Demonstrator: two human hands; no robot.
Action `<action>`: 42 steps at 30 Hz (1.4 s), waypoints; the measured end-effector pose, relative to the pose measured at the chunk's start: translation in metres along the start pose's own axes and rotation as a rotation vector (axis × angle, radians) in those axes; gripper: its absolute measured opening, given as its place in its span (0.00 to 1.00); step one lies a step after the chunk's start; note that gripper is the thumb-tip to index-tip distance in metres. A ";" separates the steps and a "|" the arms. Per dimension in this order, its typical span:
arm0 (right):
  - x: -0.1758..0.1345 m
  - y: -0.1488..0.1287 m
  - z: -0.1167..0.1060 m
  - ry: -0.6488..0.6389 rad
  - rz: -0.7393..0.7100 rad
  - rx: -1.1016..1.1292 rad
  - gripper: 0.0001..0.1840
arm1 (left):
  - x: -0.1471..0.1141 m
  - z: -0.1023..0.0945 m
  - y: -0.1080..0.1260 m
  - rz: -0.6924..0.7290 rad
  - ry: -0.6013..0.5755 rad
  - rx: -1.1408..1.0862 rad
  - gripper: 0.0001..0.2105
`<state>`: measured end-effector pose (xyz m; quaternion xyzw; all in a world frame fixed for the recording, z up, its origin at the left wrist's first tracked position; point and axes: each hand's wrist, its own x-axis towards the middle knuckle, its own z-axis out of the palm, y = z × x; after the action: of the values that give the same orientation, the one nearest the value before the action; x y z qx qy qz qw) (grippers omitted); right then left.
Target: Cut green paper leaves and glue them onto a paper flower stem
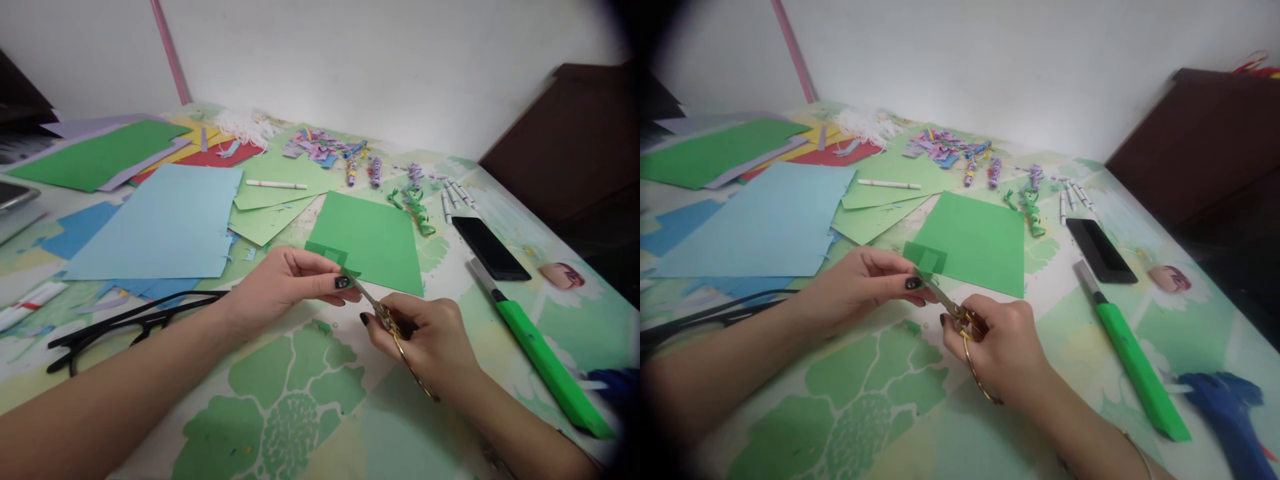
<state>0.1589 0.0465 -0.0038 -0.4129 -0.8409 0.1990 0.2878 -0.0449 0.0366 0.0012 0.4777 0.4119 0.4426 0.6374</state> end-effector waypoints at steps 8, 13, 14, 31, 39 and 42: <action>-0.001 -0.002 0.004 0.094 -0.019 -0.022 0.13 | -0.003 0.010 -0.004 0.012 0.097 -0.078 0.06; 0.000 -0.004 0.006 0.111 -0.020 -0.056 0.13 | -0.003 0.010 -0.006 0.009 0.114 -0.117 0.06; 0.000 -0.004 0.007 0.114 -0.017 -0.069 0.13 | -0.003 0.010 -0.006 0.009 0.117 -0.110 0.06; -0.001 -0.003 0.008 0.136 -0.025 -0.096 0.10 | -0.004 0.012 -0.006 0.053 0.091 -0.015 0.06; 0.000 -0.004 0.006 0.142 -0.069 -0.124 0.10 | -0.004 0.010 0.001 0.078 0.190 0.196 0.04; 0.000 -0.003 0.006 0.145 -0.084 -0.136 0.11 | -0.004 0.008 0.001 0.096 0.191 0.218 0.04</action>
<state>0.1533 0.0440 -0.0073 -0.4091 -0.8460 0.0987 0.3275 -0.0386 0.0311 0.0047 0.5188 0.4930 0.4686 0.5178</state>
